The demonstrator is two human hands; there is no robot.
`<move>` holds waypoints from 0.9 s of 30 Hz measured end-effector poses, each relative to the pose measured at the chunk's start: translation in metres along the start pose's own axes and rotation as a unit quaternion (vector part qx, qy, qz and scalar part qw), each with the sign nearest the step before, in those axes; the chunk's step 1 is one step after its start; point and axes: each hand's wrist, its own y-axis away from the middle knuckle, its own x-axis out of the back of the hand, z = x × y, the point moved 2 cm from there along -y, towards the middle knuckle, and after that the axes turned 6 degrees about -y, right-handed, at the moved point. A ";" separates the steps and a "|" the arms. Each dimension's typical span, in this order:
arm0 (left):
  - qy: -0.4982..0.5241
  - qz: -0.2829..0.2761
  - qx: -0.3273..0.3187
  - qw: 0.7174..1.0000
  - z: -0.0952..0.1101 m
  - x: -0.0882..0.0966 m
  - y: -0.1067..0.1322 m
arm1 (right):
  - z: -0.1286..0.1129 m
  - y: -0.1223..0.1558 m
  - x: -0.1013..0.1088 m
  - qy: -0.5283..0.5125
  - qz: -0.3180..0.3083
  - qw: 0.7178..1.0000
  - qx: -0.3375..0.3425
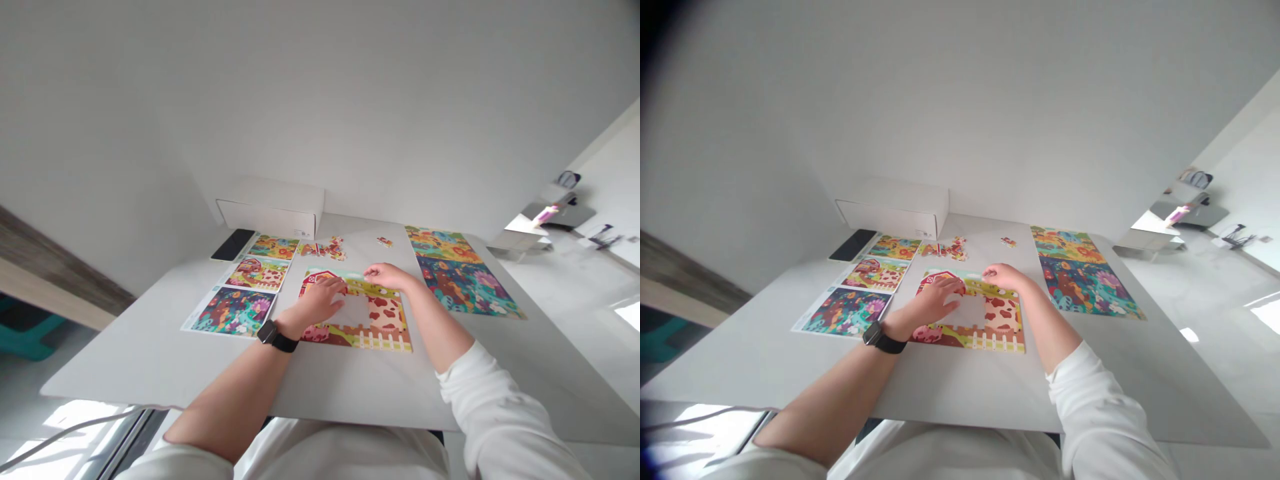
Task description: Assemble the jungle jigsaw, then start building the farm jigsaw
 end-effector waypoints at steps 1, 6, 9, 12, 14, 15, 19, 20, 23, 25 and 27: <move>0.005 0.019 0.010 1.000 -0.001 0.005 0.000 | 0.001 -0.005 0.001 0.009 -0.009 1.000 -0.003; 0.016 0.098 0.084 0.992 -0.009 0.026 -0.001 | 0.011 -0.038 0.018 0.085 0.033 0.996 -0.015; 0.030 0.120 0.127 0.984 -0.014 0.031 -0.001 | 0.032 -0.062 0.039 0.129 0.120 0.983 -0.054; 0.042 0.132 0.146 0.979 -0.016 0.031 0.000 | 0.060 -0.083 0.063 0.187 0.234 0.950 -0.091; 0.046 0.138 0.149 0.978 -0.018 0.029 0.000 | 0.077 -0.096 0.075 0.210 0.269 0.934 -0.105; 0.046 0.140 0.150 0.978 -0.019 0.028 0.000 | 0.084 -0.101 0.079 0.213 0.272 0.932 -0.112; 0.037 0.144 0.162 0.976 -0.024 0.025 0.001 | 0.098 -0.119 0.091 0.217 0.249 0.933 -0.145; 0.037 0.140 0.164 0.976 -0.025 0.024 0.001 | 0.098 -0.122 0.092 0.216 0.239 0.935 -0.149; 0.042 0.129 0.168 0.976 -0.027 0.022 0.001 | 0.095 -0.128 0.094 0.206 0.211 0.944 -0.147; 0.045 0.124 0.169 0.977 -0.027 0.022 0.001 | 0.092 -0.128 0.092 0.190 0.205 0.949 -0.147; 0.045 0.122 0.166 0.977 -0.027 0.022 0.001 | 0.089 -0.124 0.087 0.165 0.216 0.950 -0.151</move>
